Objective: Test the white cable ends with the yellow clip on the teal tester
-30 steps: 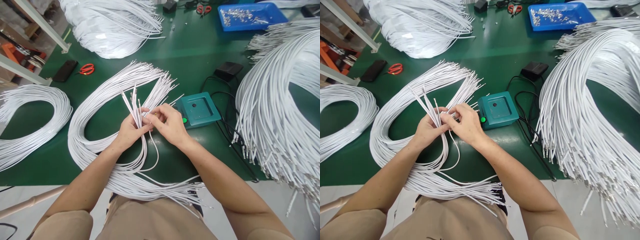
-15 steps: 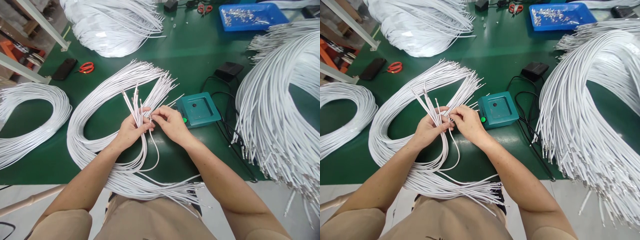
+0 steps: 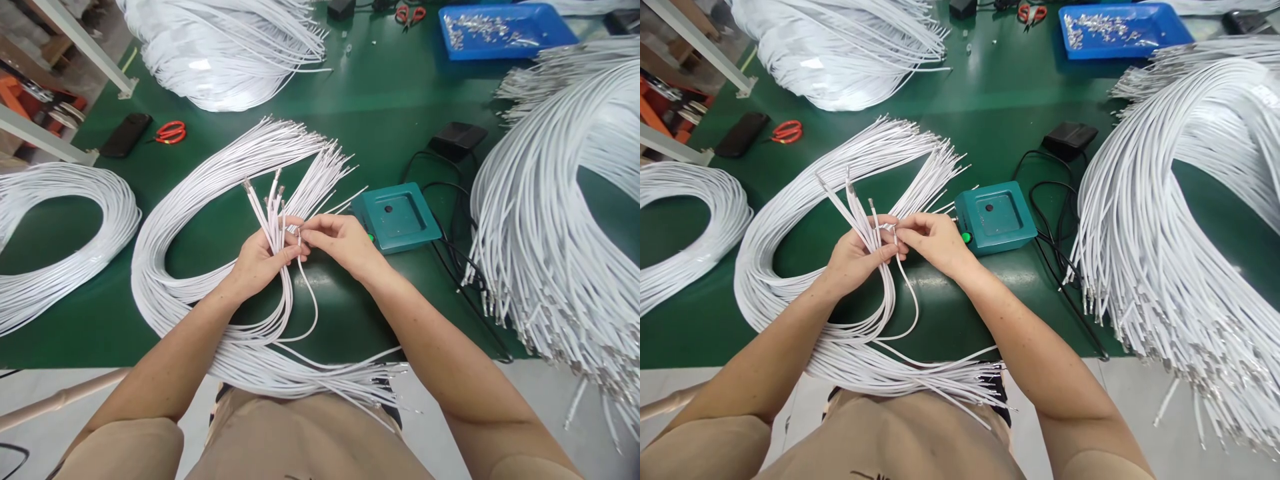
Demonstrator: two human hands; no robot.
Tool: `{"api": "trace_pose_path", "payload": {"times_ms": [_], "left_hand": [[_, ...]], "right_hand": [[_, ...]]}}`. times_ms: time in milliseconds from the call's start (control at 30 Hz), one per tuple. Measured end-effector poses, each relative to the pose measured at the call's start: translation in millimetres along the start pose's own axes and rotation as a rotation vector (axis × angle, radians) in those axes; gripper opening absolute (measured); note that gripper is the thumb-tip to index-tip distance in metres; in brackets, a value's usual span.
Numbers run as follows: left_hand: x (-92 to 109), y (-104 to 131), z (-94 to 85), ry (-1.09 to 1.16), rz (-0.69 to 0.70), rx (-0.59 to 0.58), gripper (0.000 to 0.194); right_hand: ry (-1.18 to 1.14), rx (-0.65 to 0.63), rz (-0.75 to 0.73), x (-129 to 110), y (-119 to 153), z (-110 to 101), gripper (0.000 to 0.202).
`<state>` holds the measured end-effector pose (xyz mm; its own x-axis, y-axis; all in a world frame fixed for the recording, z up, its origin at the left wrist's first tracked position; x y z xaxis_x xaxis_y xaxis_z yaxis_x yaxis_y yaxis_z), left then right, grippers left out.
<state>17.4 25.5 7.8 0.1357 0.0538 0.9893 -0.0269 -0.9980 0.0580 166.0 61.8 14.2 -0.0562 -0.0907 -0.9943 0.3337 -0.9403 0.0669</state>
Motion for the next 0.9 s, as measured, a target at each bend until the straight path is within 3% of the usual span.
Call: {"api": "trace_pose_path", "payload": {"times_ms": [233, 333, 533, 600, 767, 900], "left_hand": [[-1, -1, -0.9, -0.012, 0.025, -0.009, 0.037], [-3, -2, -2.8, -0.026, 0.011, 0.012, 0.040], [-2, -3, -3.8, 0.002, 0.005, 0.007, 0.041], [-4, -4, -2.9, 0.033, -0.015, -0.012, 0.041], [-13, -9, 0.3, 0.126, -0.113, -0.031, 0.043], [-18, -13, 2.1, 0.080, -0.123, 0.025, 0.044]], "right_hand": [[0.326, 0.123, -0.164, -8, 5, -1, 0.008], [0.470, 0.156, -0.143, -9, 5, -4, 0.009], [0.409, 0.091, -0.184, -9, 7, 0, 0.016], [0.546, 0.071, -0.299, -11, 9, 4, 0.015], [1.149, 0.065, -0.648, -19, 9, 3, 0.022], [1.399, 0.132, -0.649, -20, 3, -14, 0.020]]}}
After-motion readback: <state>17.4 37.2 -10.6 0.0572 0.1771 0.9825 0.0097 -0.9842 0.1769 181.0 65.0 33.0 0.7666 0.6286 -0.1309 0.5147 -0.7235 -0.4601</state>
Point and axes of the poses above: each hand's wrist, its own y-axis away from the middle knuckle, its own z-axis out of the palm, x = y × z, the point moved 4 cm from there along -y, towards the middle knuckle, and after that the axes turned 8 degrees about x, right-handed, at the moved point
